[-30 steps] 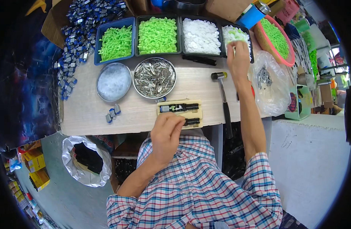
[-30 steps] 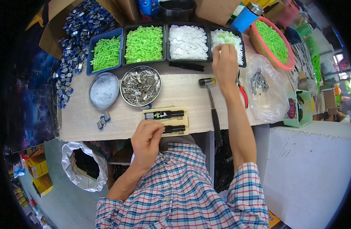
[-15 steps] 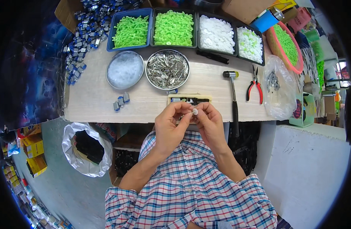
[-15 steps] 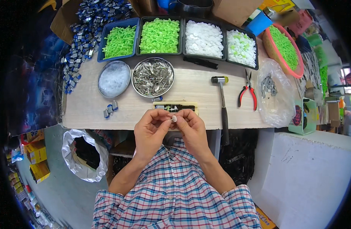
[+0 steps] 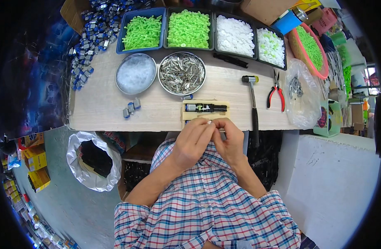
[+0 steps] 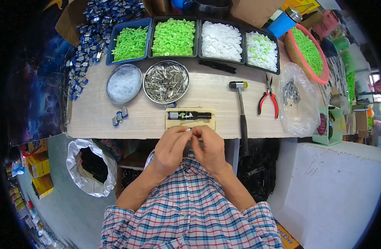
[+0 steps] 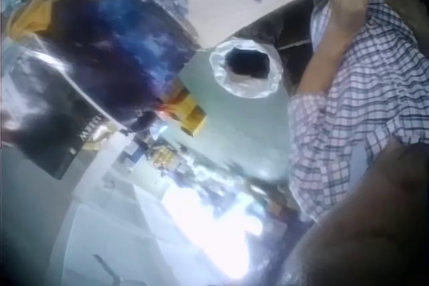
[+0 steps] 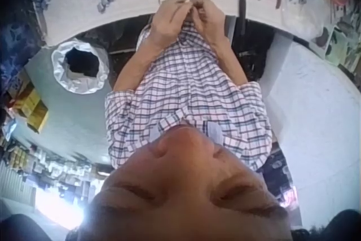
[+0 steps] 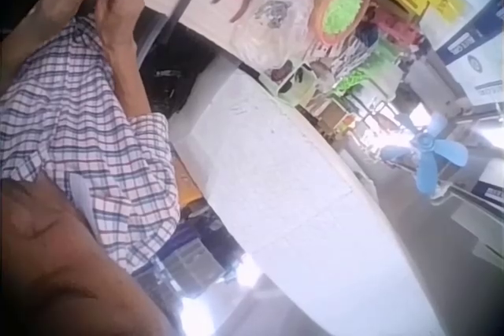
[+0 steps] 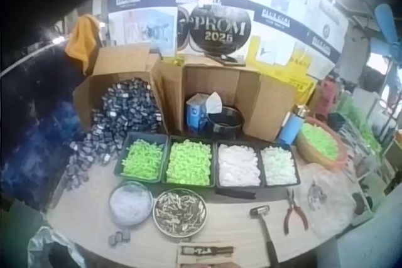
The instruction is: Assembling small plastic parts and stickers onto a small rectangular base.
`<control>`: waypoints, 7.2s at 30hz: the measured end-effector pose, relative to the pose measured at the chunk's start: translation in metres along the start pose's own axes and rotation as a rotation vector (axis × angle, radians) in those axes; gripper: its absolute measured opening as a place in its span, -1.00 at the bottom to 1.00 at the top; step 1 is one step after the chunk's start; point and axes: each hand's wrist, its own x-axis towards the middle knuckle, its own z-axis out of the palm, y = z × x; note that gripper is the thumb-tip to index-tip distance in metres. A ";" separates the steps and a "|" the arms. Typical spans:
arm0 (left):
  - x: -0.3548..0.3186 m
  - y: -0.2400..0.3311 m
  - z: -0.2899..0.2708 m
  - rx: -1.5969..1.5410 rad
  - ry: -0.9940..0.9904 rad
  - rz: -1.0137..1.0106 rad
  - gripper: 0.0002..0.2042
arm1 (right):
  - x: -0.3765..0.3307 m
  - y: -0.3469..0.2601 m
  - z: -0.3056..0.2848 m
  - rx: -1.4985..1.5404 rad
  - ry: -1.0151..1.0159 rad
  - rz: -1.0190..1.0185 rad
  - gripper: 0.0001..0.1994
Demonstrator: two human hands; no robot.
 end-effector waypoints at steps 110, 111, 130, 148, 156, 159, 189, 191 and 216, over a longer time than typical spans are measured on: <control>0.085 -0.150 -0.094 0.013 0.180 -0.501 -0.92 | 0.062 0.219 -0.254 -1.062 0.261 0.141 -0.80; 0.075 -0.146 -0.096 0.129 0.099 -0.493 -0.91 | 0.061 0.221 -0.256 -1.081 0.264 0.141 -0.79; 0.052 -0.150 -0.080 0.394 -0.040 -0.246 -0.86 | 0.058 0.092 -0.156 -0.570 0.304 0.000 -0.64; 0.022 -0.048 -0.041 -0.810 0.304 -1.035 -0.84 | 0.054 -0.022 0.015 0.549 -0.130 0.436 -0.70; 0.028 -0.025 -0.024 -1.206 0.301 -0.948 -0.83 | 0.041 -0.015 0.012 0.130 -0.315 0.198 -0.75; 0.030 -0.017 -0.022 -1.205 0.237 -0.918 -0.81 | 0.043 -0.024 0.008 -0.063 -0.281 0.061 -0.74; 0.022 -0.020 -0.026 -1.069 0.203 -1.129 -0.84 | 0.033 0.003 -0.002 1.179 -0.283 0.632 -0.55; 0.024 -0.019 -0.027 -1.029 0.129 -1.164 -0.85 | 0.033 0.006 -0.002 1.071 -0.367 0.641 -0.52; 0.037 -0.027 -0.006 -0.361 -0.329 -0.483 -0.78 | 0.026 0.015 -0.034 0.659 0.053 0.667 -0.87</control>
